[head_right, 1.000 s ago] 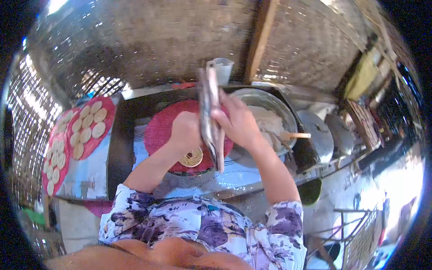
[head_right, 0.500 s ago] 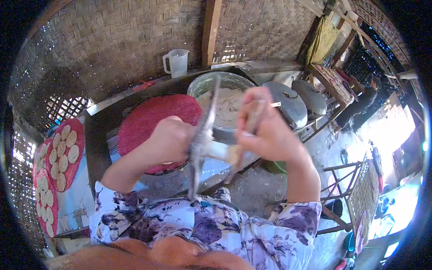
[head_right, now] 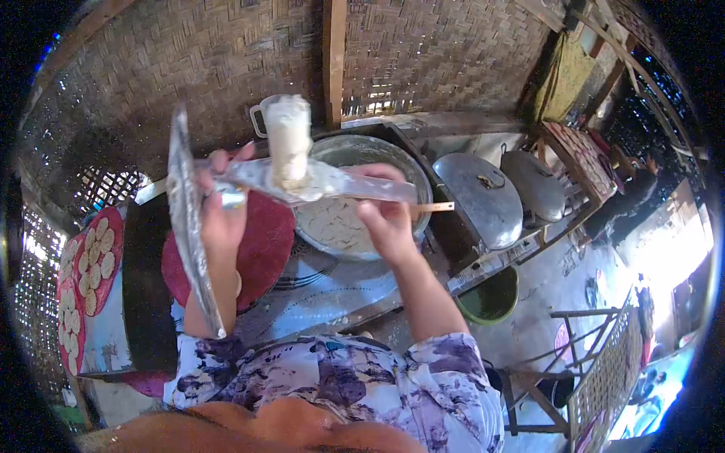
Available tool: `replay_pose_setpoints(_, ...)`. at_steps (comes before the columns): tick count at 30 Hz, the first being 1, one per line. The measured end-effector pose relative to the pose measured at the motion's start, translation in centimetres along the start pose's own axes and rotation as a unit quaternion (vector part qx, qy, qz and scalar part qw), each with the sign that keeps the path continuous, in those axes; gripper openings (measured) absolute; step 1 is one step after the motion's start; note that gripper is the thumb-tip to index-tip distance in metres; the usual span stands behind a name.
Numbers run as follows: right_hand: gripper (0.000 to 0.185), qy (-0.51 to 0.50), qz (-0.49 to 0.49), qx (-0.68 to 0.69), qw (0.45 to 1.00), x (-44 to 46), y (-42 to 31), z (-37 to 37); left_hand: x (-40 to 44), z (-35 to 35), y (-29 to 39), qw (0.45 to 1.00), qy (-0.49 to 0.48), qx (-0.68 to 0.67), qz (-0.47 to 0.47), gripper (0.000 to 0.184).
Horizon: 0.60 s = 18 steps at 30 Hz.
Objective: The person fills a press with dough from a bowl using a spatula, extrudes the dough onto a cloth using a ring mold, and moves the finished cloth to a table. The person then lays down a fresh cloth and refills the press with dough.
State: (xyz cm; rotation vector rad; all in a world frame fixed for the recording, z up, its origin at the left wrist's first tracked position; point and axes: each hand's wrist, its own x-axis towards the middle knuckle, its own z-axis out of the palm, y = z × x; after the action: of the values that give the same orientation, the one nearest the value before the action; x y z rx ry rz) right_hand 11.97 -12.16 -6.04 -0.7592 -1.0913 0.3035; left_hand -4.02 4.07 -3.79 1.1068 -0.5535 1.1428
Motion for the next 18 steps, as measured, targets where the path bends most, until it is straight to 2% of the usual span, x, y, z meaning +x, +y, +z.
replay_pose_setpoints(1, 0.037, -0.065, 0.073, -0.169, 0.981, 0.2, 2.9, -3.7, -0.3, -0.3, 0.3, 0.999, 0.012, 0.031, -0.002, 0.017)
replay_pose_setpoints(2, 0.039, -0.153, 0.12, -0.337, 0.921, 0.4, 5.8, -7.4, -0.9, -0.4, 0.6, 0.998, 0.025, 0.061, -0.003, 0.019)
replay_pose_setpoints(4, 0.042, -0.26, 0.199, -0.622, 0.711, -1.1, 12.7, -14.0, -2.0, 0.7, 1.0, 0.991, 0.049, 0.124, -0.009, 0.024)
replay_pose_setpoints(5, 0.044, -0.298, 0.242, -0.689, 0.614, -2.2, 15.5, -16.3, -1.7, 2.3, 1.1, 0.981, 0.033, 0.185, 0.049, 0.031)
replay_pose_setpoints(6, 0.046, -0.337, 0.271, -0.714, 0.551, -2.9, 17.2, -17.7, -2.3, 2.5, 1.0, 0.974, 0.044, 0.221, 0.038, 0.034)
replay_pose_setpoints(9, 0.037, -0.439, 0.303, -0.687, 0.493, -2.3, 17.2, -18.2, -4.4, 2.5, 2.0, 0.946, 0.053, 0.319, 0.007, 0.046)
replay_pose_setpoints(11, 0.025, -0.451, 0.328, -0.658, 0.506, 0.3, 14.6, -18.1, -5.1, 2.3, 2.7, 0.926, 0.025, 0.377, -0.009, 0.056)
replay_pose_setpoints(12, 0.022, -0.456, 0.342, -0.643, 0.511, 1.5, 12.8, -18.0, -5.4, 2.6, 2.9, 0.922, 0.048, 0.384, -0.017, 0.057)
replay_pose_setpoints(13, 0.019, -0.421, 0.267, -0.678, 0.54, 2.2, 11.3, -18.0, -5.9, 2.3, 3.1, 0.92, 0.053, 0.388, -0.031, 0.057)
replay_pose_setpoints(14, 0.018, -0.407, 0.269, -0.69, 0.534, 2.9, 11.6, -18.7, -6.2, 1.9, 3.2, 0.917, 0.06, 0.391, -0.046, 0.057)
replay_pose_setpoints(16, 0.017, -0.38, 0.277, -0.711, 0.523, 4.5, 12.8, -20.2, -6.2, 1.7, 2.6, 0.923, 0.09, 0.365, -0.085, 0.045)
replay_pose_setpoints(18, 0.015, -0.415, 0.298, -0.716, 0.475, 4.9, 14.7, -21.3, -6.1, 0.9, 1.4, 0.943, 0.095, 0.305, -0.096, 0.035)
